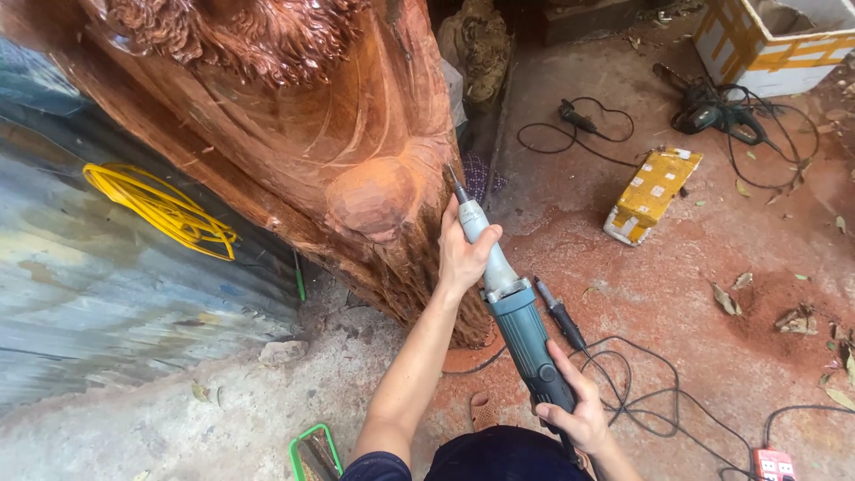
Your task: Using a power rotary tool to carve and refine details on a large wooden sculpture
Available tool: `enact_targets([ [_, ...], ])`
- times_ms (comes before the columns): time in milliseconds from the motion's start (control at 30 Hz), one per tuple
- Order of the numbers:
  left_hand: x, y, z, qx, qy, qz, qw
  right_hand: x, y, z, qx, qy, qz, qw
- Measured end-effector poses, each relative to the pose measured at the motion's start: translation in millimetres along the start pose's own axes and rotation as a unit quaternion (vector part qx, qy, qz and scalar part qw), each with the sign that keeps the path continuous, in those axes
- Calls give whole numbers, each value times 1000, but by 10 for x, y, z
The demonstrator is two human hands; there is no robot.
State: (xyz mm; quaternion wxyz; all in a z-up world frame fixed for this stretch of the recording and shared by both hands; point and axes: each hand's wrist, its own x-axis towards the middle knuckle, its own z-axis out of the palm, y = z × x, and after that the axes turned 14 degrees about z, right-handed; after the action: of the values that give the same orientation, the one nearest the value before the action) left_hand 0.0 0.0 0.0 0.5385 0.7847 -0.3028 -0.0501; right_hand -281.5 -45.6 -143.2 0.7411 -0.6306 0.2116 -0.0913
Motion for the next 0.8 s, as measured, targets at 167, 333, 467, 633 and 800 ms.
enact_targets([
  [167,-4,-17,4,3,1,6,1000,15,175,-36,-12,16,13,1000],
  [333,-22,-109,65,30,6,31,999,-4,321,-50,6,14,2,1000],
  [467,-5,-91,35,1,-15,-7,1000,65,609,-19,-50,47,-21,997],
  [633,77,-47,-47,-48,14,-12,999,245,645,31,-116,58,-72,989],
  [800,92,67,-21,-82,39,-53,994,299,524,-28,-91,24,-55,994],
])
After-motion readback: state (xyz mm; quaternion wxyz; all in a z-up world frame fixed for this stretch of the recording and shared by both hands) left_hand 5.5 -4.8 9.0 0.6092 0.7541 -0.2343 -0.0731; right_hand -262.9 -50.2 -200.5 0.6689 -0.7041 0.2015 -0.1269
